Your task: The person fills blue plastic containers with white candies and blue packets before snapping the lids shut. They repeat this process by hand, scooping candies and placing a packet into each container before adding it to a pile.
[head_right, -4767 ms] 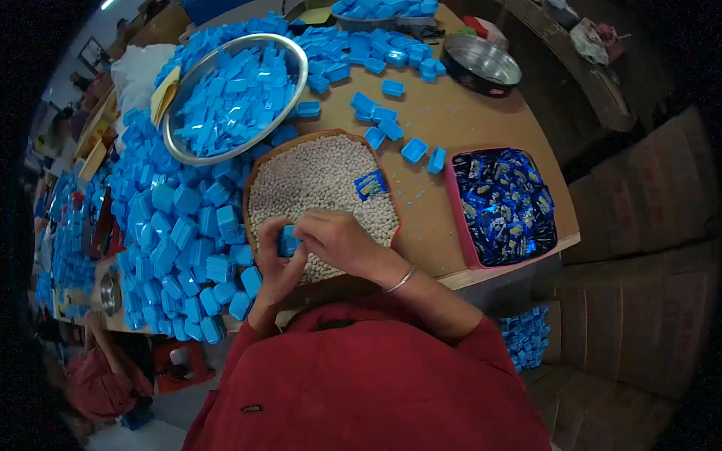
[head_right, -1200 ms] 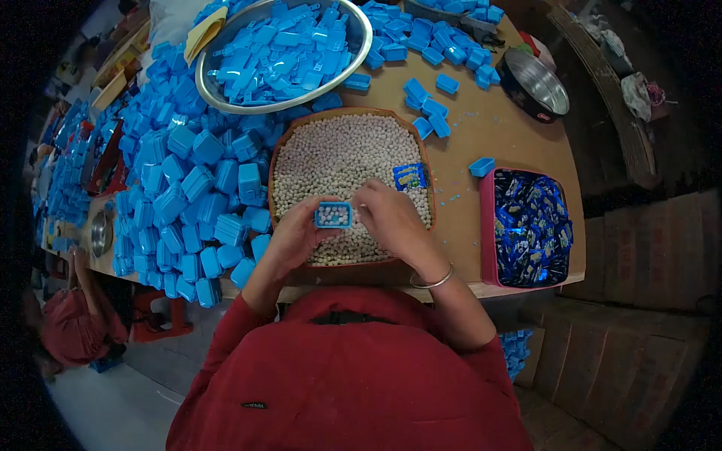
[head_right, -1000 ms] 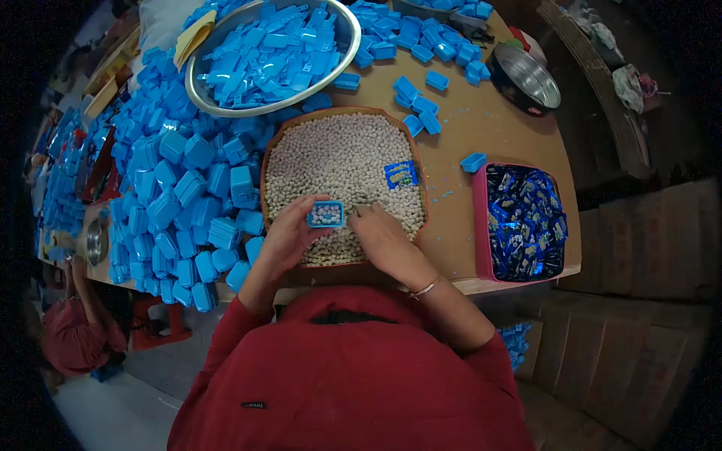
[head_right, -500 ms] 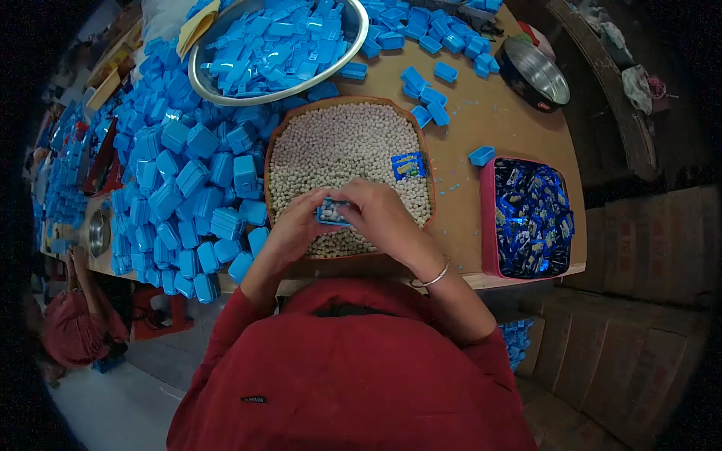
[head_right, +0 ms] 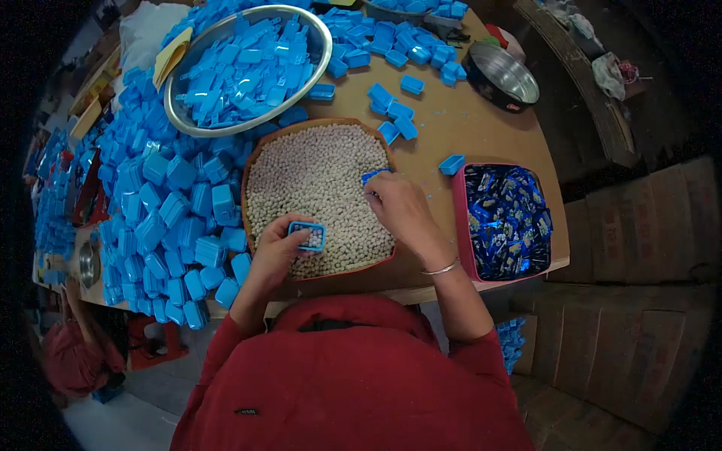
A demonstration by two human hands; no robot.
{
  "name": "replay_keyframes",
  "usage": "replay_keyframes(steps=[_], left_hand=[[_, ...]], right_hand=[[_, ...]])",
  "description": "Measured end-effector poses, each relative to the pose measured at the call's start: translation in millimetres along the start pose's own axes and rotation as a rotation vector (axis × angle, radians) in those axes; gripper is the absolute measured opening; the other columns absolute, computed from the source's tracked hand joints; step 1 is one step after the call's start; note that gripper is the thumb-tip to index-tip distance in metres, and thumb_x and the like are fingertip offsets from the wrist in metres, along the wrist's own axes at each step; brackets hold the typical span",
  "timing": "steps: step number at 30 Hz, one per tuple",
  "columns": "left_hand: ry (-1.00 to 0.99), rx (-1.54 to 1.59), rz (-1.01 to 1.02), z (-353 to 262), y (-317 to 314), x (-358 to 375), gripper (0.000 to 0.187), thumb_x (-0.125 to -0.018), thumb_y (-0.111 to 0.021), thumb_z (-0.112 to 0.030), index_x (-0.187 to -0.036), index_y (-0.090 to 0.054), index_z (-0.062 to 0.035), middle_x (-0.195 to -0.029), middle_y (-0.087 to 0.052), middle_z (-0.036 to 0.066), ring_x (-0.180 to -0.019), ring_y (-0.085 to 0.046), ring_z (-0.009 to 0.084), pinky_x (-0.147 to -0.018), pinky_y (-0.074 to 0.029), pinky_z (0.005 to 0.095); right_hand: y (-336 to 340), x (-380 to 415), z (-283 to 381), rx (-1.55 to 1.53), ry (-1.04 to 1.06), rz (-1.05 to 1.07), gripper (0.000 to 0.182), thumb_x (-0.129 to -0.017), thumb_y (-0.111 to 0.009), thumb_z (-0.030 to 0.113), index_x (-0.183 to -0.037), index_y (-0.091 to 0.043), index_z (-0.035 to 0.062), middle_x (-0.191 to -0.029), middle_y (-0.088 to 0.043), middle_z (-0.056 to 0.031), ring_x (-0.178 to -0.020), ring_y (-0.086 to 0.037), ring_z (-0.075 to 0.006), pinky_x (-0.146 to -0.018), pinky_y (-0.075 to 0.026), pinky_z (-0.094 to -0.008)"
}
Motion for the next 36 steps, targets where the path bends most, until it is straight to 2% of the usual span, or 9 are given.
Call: replay_keyframes(steps=[5, 9, 12, 15, 21, 24, 27, 30, 36], left_hand=[[0.018, 0.060, -0.058, -7, -4, 4, 0.021, -0.093, -0.050, -0.013, -0.110, -0.058, -0.0021, -0.096, -0.063, 0.006, -0.081, -0.062, 0.0122, -0.064, -0.053, 0.0255], [0.038, 0.059, -0.035, -10, -7, 5, 0.024, -0.094, -0.048, -0.014, -0.112, -0.057, -0.0005, -0.099, -0.062, 0.007, -0.085, -0.062, 0.0145, -0.070, -0.055, 0.0291], [0.016, 0.036, -0.034, -12, -5, 5, 0.024, -0.093, -0.052, -0.014, -0.113, -0.056, -0.0013, -0.100, -0.062, 0.007, -0.086, -0.062, 0.0142, -0.070, -0.055, 0.0289], [0.039, 0.071, -0.045, -7, -3, 3, 0.023, -0.093, -0.053, -0.014, -0.113, -0.056, -0.0023, -0.101, -0.062, 0.006, -0.088, -0.062, 0.0141, -0.070, -0.055, 0.0286], [0.029, 0.009, 0.004, -9, -6, 3, 0.025, -0.089, -0.057, -0.006, -0.113, -0.056, -0.0026, -0.102, -0.062, 0.007, -0.090, -0.062, 0.0145, -0.073, -0.055, 0.0301], [-0.016, -0.011, -0.008, -11, -6, 5, 0.025, -0.089, -0.055, -0.004, -0.114, -0.055, -0.0020, -0.102, -0.062, 0.008, -0.090, -0.062, 0.0152, -0.076, -0.056, 0.0323], [0.024, 0.055, -0.011, -13, -7, 5, 0.024, -0.090, -0.052, -0.004, -0.114, -0.055, -0.0017, -0.102, -0.062, 0.008, -0.089, -0.062, 0.0154, -0.076, -0.056, 0.0331], [0.046, 0.072, -0.028, -16, -8, 5, 0.024, -0.091, -0.051, -0.004, -0.114, -0.055, -0.0017, -0.102, -0.062, 0.008, -0.089, -0.062, 0.0153, -0.076, -0.056, 0.0335], [0.071, 0.065, -0.043, -14, -8, 4, 0.022, -0.090, -0.053, -0.007, -0.112, -0.056, -0.0048, -0.099, -0.062, 0.006, -0.087, -0.062, 0.0144, -0.077, -0.055, 0.0322]], right_hand=[[-5, -40, -70, -0.141, -0.225, -0.356, 0.012, -0.081, -0.064, 0.007, -0.090, -0.063, 0.0000, -0.081, -0.062, -0.0133, -0.072, -0.063, -0.0256, -0.065, -0.049, -0.0307], [-27, -68, -152, 0.240, -0.170, -0.323, 0.020, -0.081, -0.067, 0.011, -0.098, -0.063, 0.0016, -0.079, -0.063, -0.0099, -0.074, -0.063, -0.0200, -0.065, -0.049, -0.0301], [-35, -69, -188, -0.228, -0.373, -0.169, 0.017, -0.081, -0.063, 0.009, -0.098, -0.063, 0.0033, -0.082, -0.065, -0.0077, -0.071, -0.062, -0.0209, -0.064, -0.046, -0.0319], [-17, -56, -162, -0.821, -0.493, -0.066, 0.013, -0.085, -0.065, 0.013, -0.095, -0.065, 0.0058, -0.078, -0.060, 0.0053, -0.069, -0.049, -0.0030, -0.062, -0.040, -0.0212], [3, -35, -100, -0.963, -0.418, -0.082, 0.009, -0.088, -0.062, 0.013, -0.092, -0.065, 0.0057, -0.074, -0.055, 0.0085, -0.067, -0.045, -0.0008, -0.061, -0.036, -0.0182], [3, -27, -100, -0.563, -0.363, -0.092, 0.013, -0.084, -0.062, 0.013, -0.092, -0.065, 0.0026, -0.074, -0.062, 0.0003, -0.065, -0.056, -0.0107, -0.059, -0.042, -0.0263], [4, -25, -103, 0.305, -0.425, 0.068, 0.015, -0.081, -0.061, 0.012, -0.092, -0.064, 0.0012, -0.078, -0.065, -0.0151, -0.071, -0.062, -0.0314, -0.067, -0.049, -0.0407], [-4, -23, -114, 0.234, -0.429, 0.162, 0.015, -0.079, -0.060, 0.012, -0.090, -0.065, 0.0023, -0.085, -0.063, -0.0218, -0.081, -0.060, -0.0407, -0.073, -0.047, -0.0482], [-13, -110, -86, 0.016, -0.137, -0.048, 0.021, -0.077, -0.065, 0.019, -0.090, -0.066, 0.0025, -0.087, -0.064, -0.0165, -0.086, -0.061, -0.0359, -0.073, -0.049, -0.0427]])
Point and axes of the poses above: each hand's wrist, its own x-axis away from the middle knuckle, its own y-axis out of the back of the hand, z = x × y, the point moved 3 cm from there along -x, towards the middle knuckle
